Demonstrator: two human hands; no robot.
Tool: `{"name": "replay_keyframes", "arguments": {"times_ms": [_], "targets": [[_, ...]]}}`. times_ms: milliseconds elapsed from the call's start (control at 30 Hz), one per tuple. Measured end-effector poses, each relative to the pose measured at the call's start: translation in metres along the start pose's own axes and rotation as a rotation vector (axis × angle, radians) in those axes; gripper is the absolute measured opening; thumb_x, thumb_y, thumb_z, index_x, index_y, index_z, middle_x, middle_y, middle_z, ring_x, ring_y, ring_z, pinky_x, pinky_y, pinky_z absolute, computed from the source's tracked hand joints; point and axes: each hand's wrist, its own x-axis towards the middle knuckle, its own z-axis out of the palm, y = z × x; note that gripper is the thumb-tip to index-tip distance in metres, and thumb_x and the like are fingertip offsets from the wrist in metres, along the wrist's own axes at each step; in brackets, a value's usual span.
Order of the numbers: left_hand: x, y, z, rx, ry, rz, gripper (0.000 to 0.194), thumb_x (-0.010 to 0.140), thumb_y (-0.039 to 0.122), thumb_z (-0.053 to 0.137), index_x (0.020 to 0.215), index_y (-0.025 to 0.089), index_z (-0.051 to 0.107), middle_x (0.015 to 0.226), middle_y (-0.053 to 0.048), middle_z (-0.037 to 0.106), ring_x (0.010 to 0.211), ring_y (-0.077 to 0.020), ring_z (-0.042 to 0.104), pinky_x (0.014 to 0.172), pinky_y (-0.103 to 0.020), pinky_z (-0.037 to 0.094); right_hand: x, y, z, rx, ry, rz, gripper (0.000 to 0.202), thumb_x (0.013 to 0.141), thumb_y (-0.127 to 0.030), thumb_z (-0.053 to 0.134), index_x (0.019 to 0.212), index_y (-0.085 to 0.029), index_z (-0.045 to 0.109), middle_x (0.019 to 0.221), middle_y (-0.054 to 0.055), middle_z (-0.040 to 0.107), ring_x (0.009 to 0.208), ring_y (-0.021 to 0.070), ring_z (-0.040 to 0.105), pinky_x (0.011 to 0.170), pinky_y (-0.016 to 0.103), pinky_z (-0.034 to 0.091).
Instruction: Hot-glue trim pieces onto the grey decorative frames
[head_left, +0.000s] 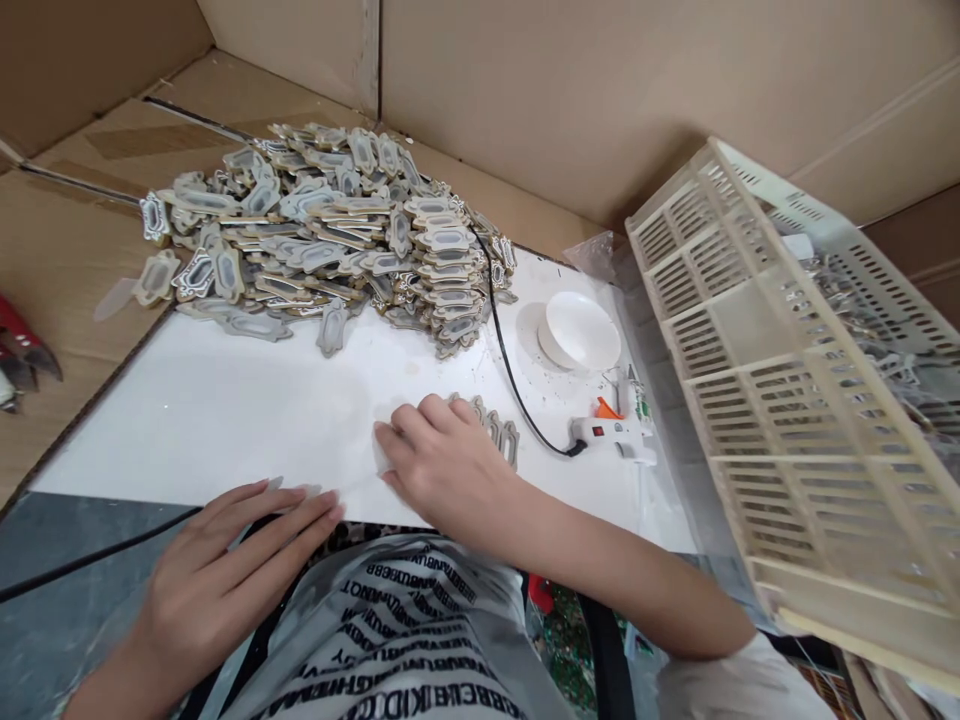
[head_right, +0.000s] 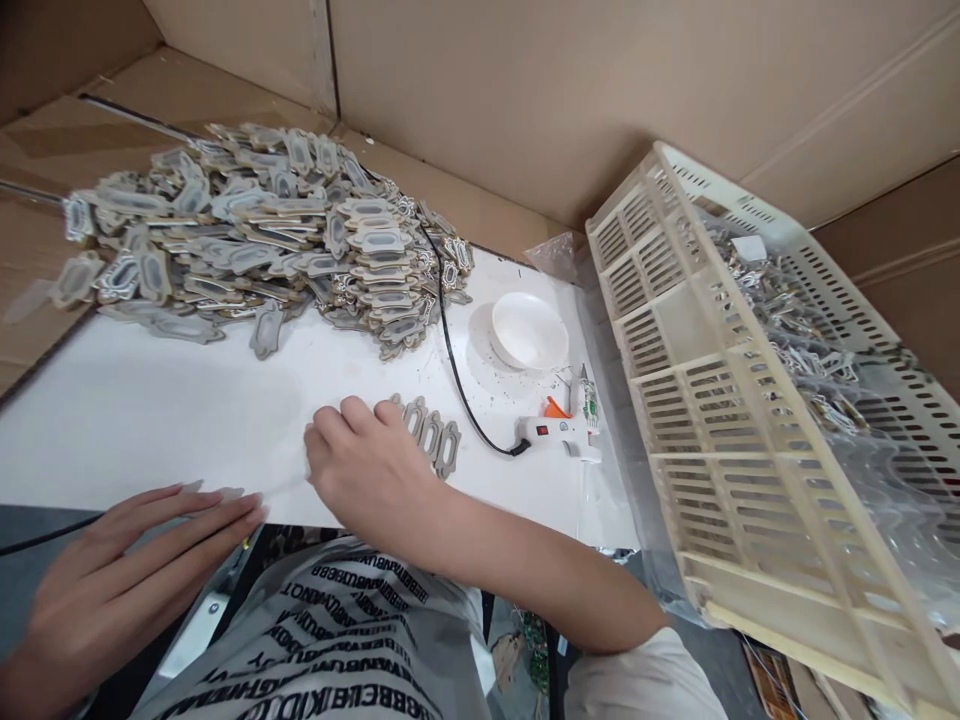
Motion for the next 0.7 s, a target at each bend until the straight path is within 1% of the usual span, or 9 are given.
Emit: {"name": "replay_keyframes", "arguments": {"times_ms": [67, 167, 367, 433, 500, 533, 600, 700], "targets": [[0.001, -0.001, -0.001, 0.021, 0.0, 0.045, 0.046, 0.084, 0.004, 0.067, 0.125, 0.026, 0.065, 0.113, 0.001, 0.075, 0.104, -0.0191, 0.069, 0.104, -0.039, 0.05, 0.0, 0.002, 0.002, -0.024, 0.012, 0.037, 0.014, 0.098, -0.02, 0.055, 0.107, -0.014, 0.063, 0.1, 0.009, 0.061, 0.092, 0.0246, 0.046, 0.071, 0.039, 0.037], [0.004, -0.001, -0.003, 0.032, 0.007, 0.039, 0.045, 0.084, 0.006, 0.068, 0.124, 0.025, 0.065, 0.111, 0.001, 0.076, 0.102, -0.0191, 0.069, 0.102, -0.04, 0.052, -0.001, 0.008, 0.003, -0.039, 0.022, 0.07, 0.017, 0.097, -0.021, 0.055, 0.11, -0.014, 0.063, 0.101, 0.009, 0.062, 0.091, 0.0247, 0.046, 0.07, 0.039, 0.036], [0.014, 0.0, -0.013, 0.017, 0.03, 0.03, 0.036, 0.086, 0.011, 0.068, 0.121, 0.02, 0.067, 0.102, -0.001, 0.077, 0.095, -0.0194, 0.069, 0.09, -0.038, 0.056, -0.002, 0.019, -0.008, -0.058, -0.089, 0.161, 0.022, 0.096, -0.025, 0.055, 0.113, -0.013, 0.065, 0.107, 0.013, 0.064, 0.093, 0.0267, 0.047, 0.07, 0.04, 0.037], [0.016, -0.001, -0.016, 0.016, 0.068, 0.057, 0.031, 0.087, 0.014, 0.067, 0.117, 0.021, 0.069, 0.097, -0.001, 0.078, 0.09, -0.0188, 0.07, 0.085, -0.037, 0.056, 0.0, 0.019, -0.008, -0.055, -0.098, 0.17, 0.026, 0.097, -0.028, 0.056, 0.116, -0.013, 0.065, 0.108, 0.013, 0.064, 0.093, 0.027, 0.047, 0.071, 0.04, 0.038], [0.014, -0.003, -0.017, 0.021, 0.098, 0.069, 0.028, 0.089, 0.016, 0.064, 0.115, 0.024, 0.071, 0.093, 0.002, 0.078, 0.087, -0.0183, 0.071, 0.082, -0.037, 0.056, 0.001, 0.018, -0.005, -0.046, -0.066, 0.147, 0.031, 0.097, -0.032, 0.058, 0.121, -0.012, 0.062, 0.108, 0.013, 0.063, 0.095, 0.0269, 0.047, 0.072, 0.04, 0.039], [0.013, -0.003, -0.017, 0.023, 0.114, 0.056, 0.028, 0.089, 0.017, 0.062, 0.114, 0.026, 0.071, 0.092, 0.002, 0.078, 0.086, -0.0182, 0.071, 0.081, -0.037, 0.056, 0.002, 0.016, -0.003, -0.041, -0.042, 0.129, 0.034, 0.097, -0.034, 0.058, 0.123, -0.012, 0.061, 0.108, 0.013, 0.063, 0.095, 0.0267, 0.047, 0.074, 0.04, 0.039], [0.01, -0.003, -0.016, 0.008, 0.131, -0.012, 0.029, 0.088, 0.017, 0.063, 0.114, 0.028, 0.071, 0.092, 0.003, 0.078, 0.087, -0.0182, 0.072, 0.081, -0.037, 0.057, 0.001, 0.01, 0.001, -0.04, -0.002, 0.1, 0.036, 0.098, -0.036, 0.059, 0.124, -0.011, 0.06, 0.107, 0.012, 0.062, 0.096, 0.0262, 0.047, 0.077, 0.041, 0.04], [0.005, -0.001, -0.014, -0.051, 0.145, -0.153, 0.028, 0.083, 0.019, 0.071, 0.108, 0.03, 0.073, 0.094, 0.004, 0.078, 0.086, -0.0176, 0.073, 0.082, -0.035, 0.06, -0.007, -0.004, 0.005, -0.056, 0.018, 0.057, 0.03, 0.1, -0.034, 0.056, 0.116, -0.01, 0.064, 0.11, 0.012, 0.062, 0.095, 0.025, 0.047, 0.076, 0.041, 0.041]]}}
